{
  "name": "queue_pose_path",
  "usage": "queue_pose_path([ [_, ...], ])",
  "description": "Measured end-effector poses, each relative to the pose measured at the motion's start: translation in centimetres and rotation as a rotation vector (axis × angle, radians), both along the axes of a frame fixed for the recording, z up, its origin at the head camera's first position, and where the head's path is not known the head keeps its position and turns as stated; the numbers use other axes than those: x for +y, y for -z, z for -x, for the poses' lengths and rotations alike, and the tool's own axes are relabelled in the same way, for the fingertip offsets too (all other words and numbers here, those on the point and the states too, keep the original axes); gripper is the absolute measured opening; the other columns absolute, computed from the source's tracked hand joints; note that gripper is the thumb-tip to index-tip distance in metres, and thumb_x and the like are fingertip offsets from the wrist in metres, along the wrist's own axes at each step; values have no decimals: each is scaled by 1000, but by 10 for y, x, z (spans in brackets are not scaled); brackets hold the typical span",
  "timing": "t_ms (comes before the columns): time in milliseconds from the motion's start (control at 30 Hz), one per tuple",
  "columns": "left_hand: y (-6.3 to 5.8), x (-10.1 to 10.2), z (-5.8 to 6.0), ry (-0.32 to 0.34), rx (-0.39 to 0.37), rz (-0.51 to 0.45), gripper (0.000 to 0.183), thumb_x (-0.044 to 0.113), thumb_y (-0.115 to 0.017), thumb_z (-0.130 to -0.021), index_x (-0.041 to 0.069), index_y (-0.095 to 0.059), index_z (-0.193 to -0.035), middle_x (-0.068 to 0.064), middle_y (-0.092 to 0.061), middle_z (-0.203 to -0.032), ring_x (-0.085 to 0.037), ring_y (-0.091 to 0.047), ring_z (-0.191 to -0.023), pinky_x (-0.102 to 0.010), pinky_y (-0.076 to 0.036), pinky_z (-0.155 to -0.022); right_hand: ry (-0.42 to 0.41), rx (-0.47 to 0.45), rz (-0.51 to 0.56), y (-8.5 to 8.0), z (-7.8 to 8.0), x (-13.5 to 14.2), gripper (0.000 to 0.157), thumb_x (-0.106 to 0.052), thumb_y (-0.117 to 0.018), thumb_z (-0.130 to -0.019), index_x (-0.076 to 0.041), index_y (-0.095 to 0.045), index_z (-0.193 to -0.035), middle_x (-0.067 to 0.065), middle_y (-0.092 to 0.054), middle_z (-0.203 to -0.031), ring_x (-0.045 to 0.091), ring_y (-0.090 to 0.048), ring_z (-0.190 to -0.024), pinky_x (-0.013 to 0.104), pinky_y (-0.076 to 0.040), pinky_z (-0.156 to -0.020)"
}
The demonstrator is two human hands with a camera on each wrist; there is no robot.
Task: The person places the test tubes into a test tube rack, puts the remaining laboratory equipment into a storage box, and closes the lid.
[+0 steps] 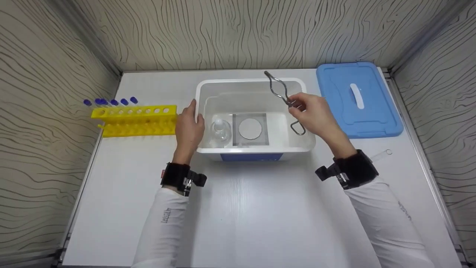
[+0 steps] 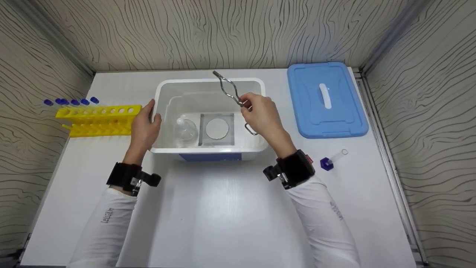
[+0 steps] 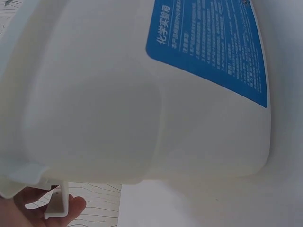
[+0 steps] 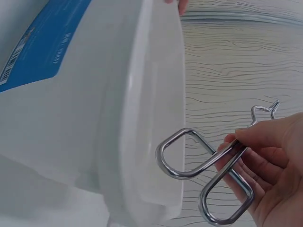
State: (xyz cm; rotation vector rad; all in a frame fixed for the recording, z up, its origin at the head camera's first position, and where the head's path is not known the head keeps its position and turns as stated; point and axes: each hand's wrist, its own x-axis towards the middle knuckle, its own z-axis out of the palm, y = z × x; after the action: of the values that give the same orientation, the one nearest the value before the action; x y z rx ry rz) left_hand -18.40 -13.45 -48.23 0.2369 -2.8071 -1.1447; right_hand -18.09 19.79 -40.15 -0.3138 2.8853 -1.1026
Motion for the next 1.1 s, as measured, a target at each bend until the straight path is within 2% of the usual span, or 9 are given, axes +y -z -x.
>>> queue_pose_path([
  [67,0,0,0,-1,1,1,54,16,-53,-99,7,-41,-151,-21,-61,-133,-33,-60,-124,-45,-48,-109,-18,-28,-42,4,3,-3,31,-4,-57,-91,4,-66,-120,23,-73,-105,36,-71,-95,43,-56,-81],
  [133,-1,-1,0,-3,-4,-2,54,16,-53,-99,8,-41,-151,-20,-60,-136,-32,-59,-126,-45,-47,-110,-39,-52,-90,8,6,-5,31,-4,-56,-91,3,-65,-120,23,-74,-106,36,-71,-96,47,-56,-83],
  [267,-1,-2,0,-4,-14,-10,55,17,-53,-99,8,-40,-152,-19,-59,-139,-31,-57,-129,-44,-45,-113,-93,-107,-188,13,12,-8,35,-2,-55,-89,3,-64,-122,23,-73,-106,37,-69,-98,49,-54,-85],
  [400,-1,-2,0,-7,-14,-18,54,17,-53,-99,8,-40,-151,-19,-58,-139,-31,-57,-130,-45,-45,-113,-167,-174,-264,19,18,-10,48,5,-54,-82,5,-60,-129,25,-71,-108,39,-66,-100,50,-54,-87],
  [500,-1,-1,0,-9,-10,-21,54,17,-53,-99,8,-40,-151,-19,-59,-139,-31,-57,-130,-44,-45,-112,-220,-199,-325,24,21,-12,51,9,-52,-78,6,-61,-129,24,-71,-104,36,-65,-94,48,-55,-83],
  [633,-1,0,-1,-6,-19,-26,54,17,-53,-100,8,-40,-151,-19,-59,-138,-30,-58,-129,-44,-46,-112,-249,-197,-422,33,22,-13,34,12,-52,-78,5,-71,-105,17,-70,-85,29,-59,-76,38,-50,-67],
  [767,-1,1,-2,-4,-26,-29,54,18,-53,-100,9,-40,-152,-19,-60,-136,-30,-58,-128,-43,-46,-112,-263,-182,-498,39,23,-15,18,14,-55,-77,1,-68,-79,12,-62,-71,24,-52,-65,34,-44,-59],
  [967,1,-1,1,-5,14,-19,53,15,-53,-98,6,-42,-150,-21,-62,-133,-32,-60,-125,-45,-49,-108,-309,-138,-589,47,26,-20,13,12,-57,-78,1,-64,-77,19,-67,-77,25,-52,-64,39,-50,-59],
  [1100,2,-1,1,-3,15,-3,53,15,-53,-98,6,-43,-150,-21,-63,-131,-33,-61,-122,-46,-49,-107,-334,-136,-607,52,27,-21,12,11,-58,-78,0,-63,-75,19,-67,-76,25,-52,-64,41,-51,-61],
])
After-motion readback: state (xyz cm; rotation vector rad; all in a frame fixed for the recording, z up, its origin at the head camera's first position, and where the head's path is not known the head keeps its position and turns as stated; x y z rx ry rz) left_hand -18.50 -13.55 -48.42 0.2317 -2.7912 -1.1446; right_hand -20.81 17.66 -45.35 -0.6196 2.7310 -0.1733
